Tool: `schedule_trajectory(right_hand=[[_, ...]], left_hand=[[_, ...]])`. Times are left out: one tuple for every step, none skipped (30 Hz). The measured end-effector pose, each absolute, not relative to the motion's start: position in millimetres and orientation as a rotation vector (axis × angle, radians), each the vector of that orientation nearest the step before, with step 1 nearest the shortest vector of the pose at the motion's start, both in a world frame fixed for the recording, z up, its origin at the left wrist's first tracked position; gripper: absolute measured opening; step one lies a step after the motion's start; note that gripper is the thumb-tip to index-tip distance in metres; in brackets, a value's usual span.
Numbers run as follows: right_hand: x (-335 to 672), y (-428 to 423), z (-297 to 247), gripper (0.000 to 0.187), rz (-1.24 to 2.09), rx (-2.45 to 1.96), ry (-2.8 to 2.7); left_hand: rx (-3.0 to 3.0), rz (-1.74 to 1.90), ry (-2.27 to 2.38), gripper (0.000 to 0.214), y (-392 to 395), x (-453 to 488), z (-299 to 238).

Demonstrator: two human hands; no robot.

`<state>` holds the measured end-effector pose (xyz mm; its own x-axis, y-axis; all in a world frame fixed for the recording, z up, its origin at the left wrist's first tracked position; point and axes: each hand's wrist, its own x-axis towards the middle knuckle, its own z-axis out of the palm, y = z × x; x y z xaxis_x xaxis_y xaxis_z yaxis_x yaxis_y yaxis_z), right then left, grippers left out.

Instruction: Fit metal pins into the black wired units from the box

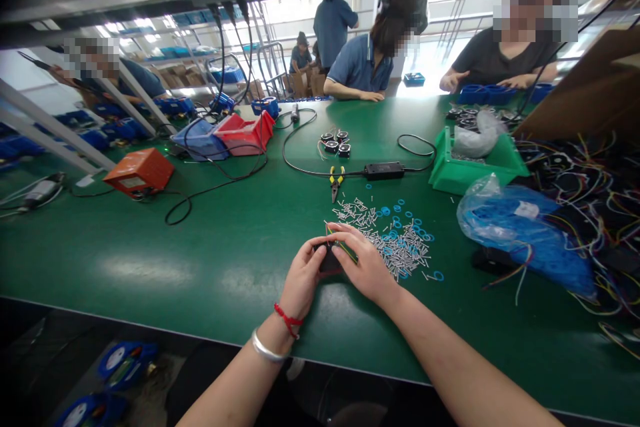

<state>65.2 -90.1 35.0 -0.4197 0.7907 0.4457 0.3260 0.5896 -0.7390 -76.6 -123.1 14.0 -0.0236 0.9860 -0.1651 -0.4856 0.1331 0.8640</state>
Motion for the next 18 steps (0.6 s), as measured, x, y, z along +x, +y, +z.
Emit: schedule_trajectory(right_hand=[[65,-91,35,0.023,0.68,-0.895,-1.988],[65,-92,35,0.022,0.644,-0.901,-1.97],[65,-93,36,0.02,0.618,-0.906,-1.953],[64,-95,36,0.017,0.613,-0.905,-1.949],[63,-96,37,0.016,0.63,-0.897,-1.965],[62,-97,36,0.016,0.659,-0.888,-1.994],[61,-97,36,0.016,0.689,-0.883,-2.023],[60,-97,34,0.017,0.712,-0.892,-2.042],[59,-97,33,0.017,0.72,-0.915,-2.043],[58,-96,31,0.018,0.715,-0.948,-2.026],[57,-95,29,0.02,0.708,-0.982,-1.999],[57,-94,27,0.022,0.706,-1.006,-1.976],[57,-93,25,0.023,0.713,-1.019,-1.96],[57,-93,24,0.024,0.721,-1.025,-1.947],[57,-92,23,0.025,0.728,-1.029,-1.938],[57,-92,22,0.026,0.731,-1.037,-1.931],[57,-92,21,0.029,0.728,-1.053,-1.925],[57,-91,20,0.034,0.721,-1.079,-1.914]], left_hand=[[0.697,1.354,0.975,0.034,-122,-78,13],[0.699,1.377,1.015,0.035,-121,-79,12],[0.702,1.406,1.057,0.035,-121,-81,11],[0.711,1.437,1.091,0.036,-121,-82,11],[0.723,1.465,1.117,0.038,-121,-84,10],[0.735,1.489,1.132,0.041,-121,-84,10],[0.743,1.506,1.138,0.044,-122,-85,10],[0.744,1.512,1.13,0.047,-122,-85,10],[0.736,1.512,1.112,0.048,-123,-84,10],[0.719,1.51,1.087,0.047,-123,-83,10],[0.701,1.506,1.056,0.045,-123,-82,10],[0.685,1.502,1.023,0.044,-123,-81,11],[0.674,1.498,0.996,0.043,-123,-80,12],[0.669,1.498,0.975,0.042,-124,-78,14],[0.671,1.499,0.96,0.041,-124,-77,16],[0.679,1.498,0.95,0.04,-124,-76,19],[0.695,1.494,0.947,0.039,-125,-76,22],[0.722,1.49,0.951,0.038,-126,-75,26]])
